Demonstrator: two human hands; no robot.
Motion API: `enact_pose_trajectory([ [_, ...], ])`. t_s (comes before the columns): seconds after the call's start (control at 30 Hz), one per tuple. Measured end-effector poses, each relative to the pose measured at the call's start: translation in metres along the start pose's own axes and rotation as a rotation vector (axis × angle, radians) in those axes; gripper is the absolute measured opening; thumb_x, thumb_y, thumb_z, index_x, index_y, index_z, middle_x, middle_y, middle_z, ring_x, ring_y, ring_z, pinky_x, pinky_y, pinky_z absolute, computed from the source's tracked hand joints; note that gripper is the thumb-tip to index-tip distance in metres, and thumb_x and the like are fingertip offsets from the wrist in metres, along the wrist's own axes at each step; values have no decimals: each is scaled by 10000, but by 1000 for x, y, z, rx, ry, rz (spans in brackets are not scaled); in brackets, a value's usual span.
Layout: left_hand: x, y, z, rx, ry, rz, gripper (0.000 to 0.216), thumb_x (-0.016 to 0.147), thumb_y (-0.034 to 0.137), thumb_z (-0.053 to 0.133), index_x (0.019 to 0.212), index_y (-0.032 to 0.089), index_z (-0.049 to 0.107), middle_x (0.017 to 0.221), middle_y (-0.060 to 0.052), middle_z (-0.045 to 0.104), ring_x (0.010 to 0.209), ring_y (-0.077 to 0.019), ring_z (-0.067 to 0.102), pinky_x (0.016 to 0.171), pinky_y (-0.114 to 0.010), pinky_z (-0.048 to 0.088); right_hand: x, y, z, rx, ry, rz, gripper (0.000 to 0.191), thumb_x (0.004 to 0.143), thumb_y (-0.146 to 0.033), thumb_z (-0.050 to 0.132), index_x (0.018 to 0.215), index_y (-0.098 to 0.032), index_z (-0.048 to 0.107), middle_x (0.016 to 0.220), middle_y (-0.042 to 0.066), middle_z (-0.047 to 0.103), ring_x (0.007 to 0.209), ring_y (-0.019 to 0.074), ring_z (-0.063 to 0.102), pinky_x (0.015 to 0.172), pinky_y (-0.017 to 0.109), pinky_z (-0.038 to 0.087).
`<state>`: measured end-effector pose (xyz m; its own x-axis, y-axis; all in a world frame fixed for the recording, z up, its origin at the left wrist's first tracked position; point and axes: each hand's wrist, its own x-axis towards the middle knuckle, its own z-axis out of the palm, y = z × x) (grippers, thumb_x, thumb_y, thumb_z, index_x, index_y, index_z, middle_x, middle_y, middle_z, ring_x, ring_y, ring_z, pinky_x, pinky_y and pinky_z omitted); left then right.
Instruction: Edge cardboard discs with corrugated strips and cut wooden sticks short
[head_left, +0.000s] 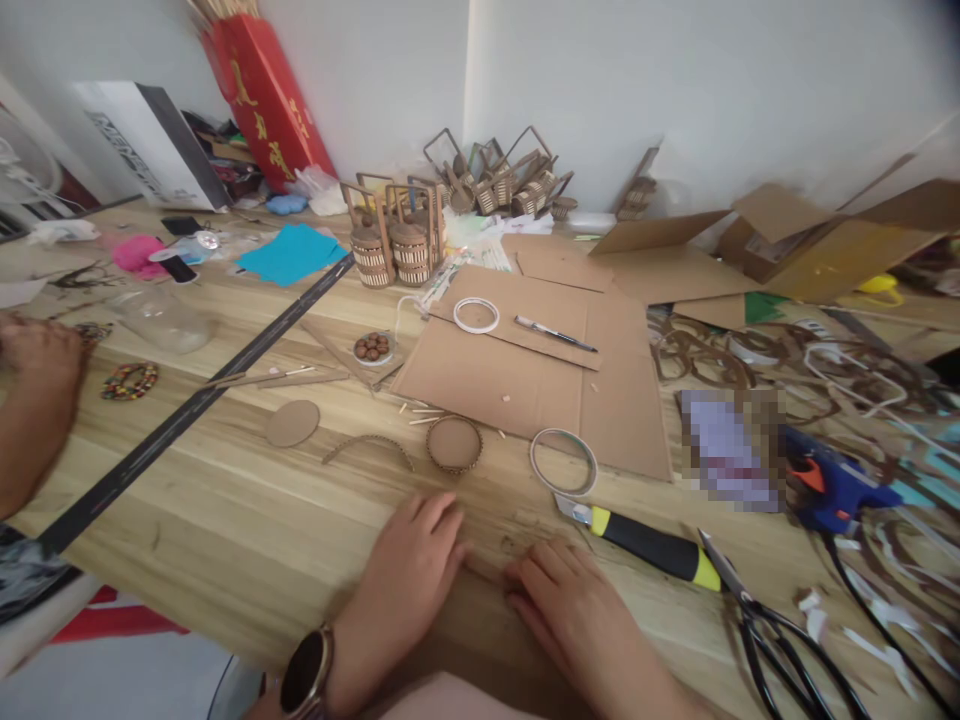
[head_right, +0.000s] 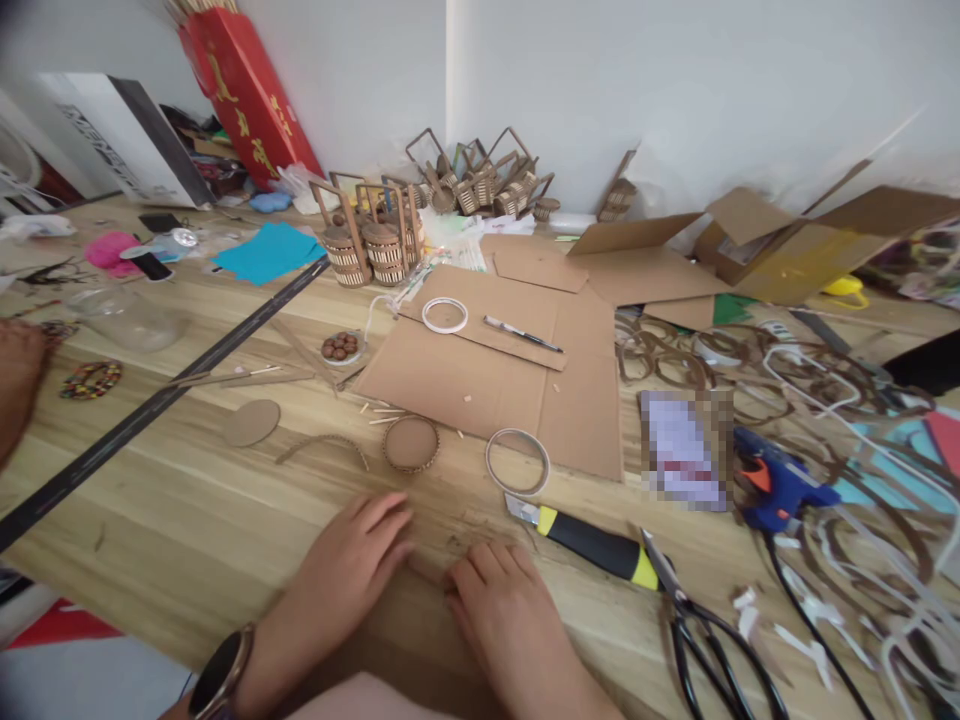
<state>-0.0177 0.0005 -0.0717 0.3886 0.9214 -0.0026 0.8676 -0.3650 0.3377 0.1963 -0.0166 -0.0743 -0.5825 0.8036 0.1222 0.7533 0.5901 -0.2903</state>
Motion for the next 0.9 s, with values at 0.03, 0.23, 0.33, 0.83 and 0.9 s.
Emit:
enact_pose_trajectory([
  [0.03, 0, -3, 1, 46, 41, -26, 269, 950, 194, 556, 1188, 106, 643, 1308, -191, 620, 1141, -341, 601, 937, -511, 521, 1, 1, -3, 36, -12, 7, 160, 798, -123, 718, 896, -233, 656, 840, 12, 688, 775, 231, 648, 687, 328, 475],
  [0.23, -6, -1, -3, 10, 118, 45, 264, 964, 166, 509, 1187, 119, 644, 1220, -145, 679, 1081, -309, 628, 920, -477, 532, 13, 42, -29, -150, 101, 120, 160, 971, -223, 524, 1007, -206, 679, 883, 73, 698, 805, 223, 633, 700, 331, 466],
  [0.33, -6, 9, -9, -73, 85, 92, 194, 958, 147, 529, 1081, 166, 677, 1106, -81, 715, 995, -264, 643, 871, -417, 546, 20, 71, -40, -263, 104, 166, 215, 957, -158, 494, 1011, -202, 697, 949, 96, 723, 882, 265, 617, 719, 371, 446],
  [0.83, -10, 9, -15, -247, 149, 94, 206, 986, 171, 480, 958, 174, 685, 903, -52, 700, 859, -215, 631, 778, -348, 515, 16, 65, -73, -108, 177, -8, 220, 983, -283, 455, 932, -227, 662, 954, 73, 731, 1016, 262, 626, 901, 448, 430],
  [0.9, -9, 14, -19, -343, 182, 108, 212, 997, 191, 470, 980, 184, 681, 912, -48, 702, 870, -201, 637, 785, -326, 513, 13, 42, -75, 84, 177, 25, 182, 973, -273, 473, 913, -225, 638, 850, 55, 711, 858, 224, 650, 804, 386, 478],
])
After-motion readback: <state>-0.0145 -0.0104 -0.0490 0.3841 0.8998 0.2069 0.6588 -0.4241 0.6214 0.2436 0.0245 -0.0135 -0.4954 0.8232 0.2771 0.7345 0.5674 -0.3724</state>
